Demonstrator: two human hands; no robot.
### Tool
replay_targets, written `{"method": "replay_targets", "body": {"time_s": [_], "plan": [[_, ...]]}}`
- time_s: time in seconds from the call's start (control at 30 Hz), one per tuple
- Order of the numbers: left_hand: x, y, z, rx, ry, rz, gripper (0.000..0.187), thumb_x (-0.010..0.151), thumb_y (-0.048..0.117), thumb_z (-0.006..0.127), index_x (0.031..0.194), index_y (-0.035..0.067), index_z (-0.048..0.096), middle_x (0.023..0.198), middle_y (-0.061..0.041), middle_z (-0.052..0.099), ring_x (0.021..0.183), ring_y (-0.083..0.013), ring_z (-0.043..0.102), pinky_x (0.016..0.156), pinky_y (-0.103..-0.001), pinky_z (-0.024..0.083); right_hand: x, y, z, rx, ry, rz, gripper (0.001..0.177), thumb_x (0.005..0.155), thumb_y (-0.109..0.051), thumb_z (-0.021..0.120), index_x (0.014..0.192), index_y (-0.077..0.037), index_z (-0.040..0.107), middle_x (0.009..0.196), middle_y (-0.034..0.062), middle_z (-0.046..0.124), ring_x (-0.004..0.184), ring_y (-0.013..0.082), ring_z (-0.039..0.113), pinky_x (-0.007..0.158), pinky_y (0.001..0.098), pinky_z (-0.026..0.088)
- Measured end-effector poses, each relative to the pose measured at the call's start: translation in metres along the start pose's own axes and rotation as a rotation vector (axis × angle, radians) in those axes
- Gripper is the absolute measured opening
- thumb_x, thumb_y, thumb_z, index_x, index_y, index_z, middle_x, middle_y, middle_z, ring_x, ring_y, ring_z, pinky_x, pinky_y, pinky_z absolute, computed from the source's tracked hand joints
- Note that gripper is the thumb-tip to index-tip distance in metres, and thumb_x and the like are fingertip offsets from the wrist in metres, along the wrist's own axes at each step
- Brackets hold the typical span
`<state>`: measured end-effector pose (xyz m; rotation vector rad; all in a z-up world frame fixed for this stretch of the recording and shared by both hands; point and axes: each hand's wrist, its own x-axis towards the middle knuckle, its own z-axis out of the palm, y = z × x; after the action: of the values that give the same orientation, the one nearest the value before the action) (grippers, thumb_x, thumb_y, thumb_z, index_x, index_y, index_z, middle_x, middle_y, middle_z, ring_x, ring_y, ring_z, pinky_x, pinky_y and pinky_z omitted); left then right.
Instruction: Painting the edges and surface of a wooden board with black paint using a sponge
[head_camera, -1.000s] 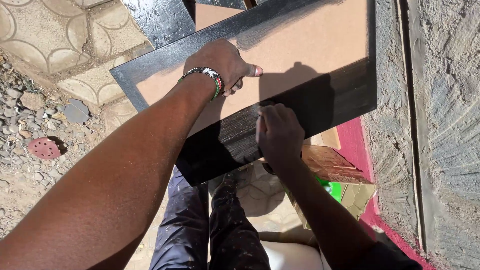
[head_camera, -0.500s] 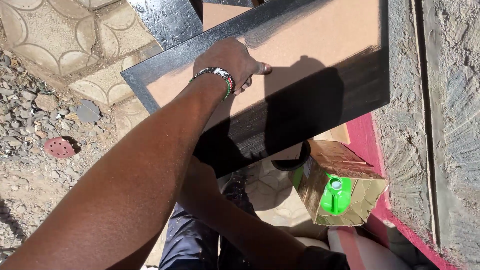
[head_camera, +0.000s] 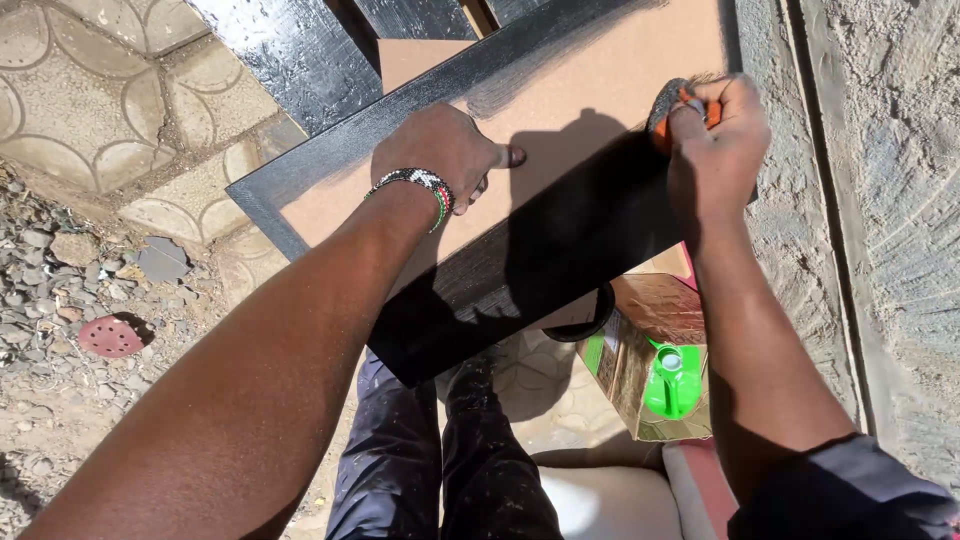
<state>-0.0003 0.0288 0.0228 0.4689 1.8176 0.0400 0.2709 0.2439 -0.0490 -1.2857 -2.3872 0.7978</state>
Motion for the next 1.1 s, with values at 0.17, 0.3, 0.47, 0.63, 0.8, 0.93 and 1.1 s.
{"method": "replay_targets", "body": {"time_s": [0.17, 0.3, 0.47, 0.63, 0.8, 0.93, 1.1], "plan": [[0.004, -0.001, -0.007, 0.017, 0.053, 0.049, 0.083, 0.114, 0.079, 0.074, 0.056, 0.020, 0.071, 0.053, 0.006, 0.069, 0.077, -0.0156, 0.081, 0.090, -0.039, 0.060, -0.266, -0.205, 0.163, 0.013, -0.392, -0.056, 0.008, 0.098, -0.011, 0.082, 0.099, -0.016, 0.075, 0.098, 0.0043, 0.078, 0.088, 0.0322, 0.078, 0.074, 0.0473, 0.061], [-0.003, -0.013, 0.020, -0.008, 0.246, 0.111, 0.072, 0.109, 0.078, 0.076, 0.067, 0.019, 0.079, 0.071, 0.005, 0.082, 0.085, -0.0267, 0.081, 0.079, -0.048, 0.059, -0.432, -0.244, 0.220, 0.047, -0.930, -0.204, 0.026, 0.088, 0.003, 0.074, 0.084, -0.020, 0.062, 0.088, -0.0016, 0.072, 0.104, 0.0281, 0.075, 0.073, 0.0378, 0.057], [-0.030, -0.036, 0.096, -0.055, 0.286, 0.245, 0.075, 0.119, 0.071, 0.059, 0.070, 0.015, 0.069, 0.072, -0.011, 0.072, 0.074, -0.0374, 0.070, 0.069, -0.055, 0.050, -0.356, -0.184, 0.064, 0.659, -1.015, 0.433, 0.021, 0.100, -0.017, 0.069, 0.116, -0.007, 0.078, 0.092, 0.0071, 0.081, 0.080, 0.0228, 0.078, 0.074, 0.0408, 0.058], [-0.069, -0.032, 0.263, -0.039, -0.661, -0.601, 0.068, 0.116, 0.059, 0.078, 0.177, 0.066, 0.050, 0.194, -0.014, 0.041, 0.163, -0.0495, 0.062, 0.122, -0.061, 0.067, -0.388, 0.064, 0.043, 0.746, -0.754, 1.212, 0.056, 0.126, -0.030, 0.065, 0.074, -0.014, 0.050, 0.052, 0.0082, 0.059, 0.039, 0.0158, 0.051, 0.041, 0.0303, 0.024], [-0.037, -0.072, 0.419, -0.541, -0.405, -0.085, 0.046, 0.107, 0.040, 0.063, 0.146, 0.028, 0.084, 0.101, -0.003, 0.090, 0.079, -0.0149, 0.078, 0.083, -0.037, 0.061, -0.397, 0.279, 0.127, 0.134, -0.349, 0.996, 0.062, 0.088, -0.040, 0.085, 0.146, -0.018, 0.089, 0.123, 0.0013, 0.094, 0.111, 0.0092, 0.083, 0.093, 0.0299, 0.062], [0.031, -0.083, 0.507, -0.456, -0.279, -0.006, 0.062, 0.103, 0.049, 0.067, 0.161, 0.029, 0.072, 0.155, 0.001, 0.085, 0.121, -0.0229, 0.089, 0.108, -0.046, 0.060, -0.355, 0.293, 0.162, 0.005, -0.369, 0.896, 0.025, 0.099, -0.036, 0.072, 0.089, -0.015, 0.078, 0.060, 0.0078, 0.065, 0.046, 0.0217, 0.058, 0.056, 0.0483, 0.044], [0.065, -0.059, 0.510, -0.460, -0.121, 0.029, 0.074, 0.108, 0.050, 0.066, 0.172, 0.015, 0.055, 0.176, -0.008, 0.064, 0.157, -0.0343, 0.063, 0.121, -0.057, 0.055, -0.355, 0.354, 0.223, -0.167, -0.333, 0.845, 0.047, 0.104, -0.040, 0.067, 0.113, 0.000, 0.089, 0.102, 0.0357, 0.083, 0.098, 0.0613, 0.080, 0.080, 0.0680, 0.055]]}}
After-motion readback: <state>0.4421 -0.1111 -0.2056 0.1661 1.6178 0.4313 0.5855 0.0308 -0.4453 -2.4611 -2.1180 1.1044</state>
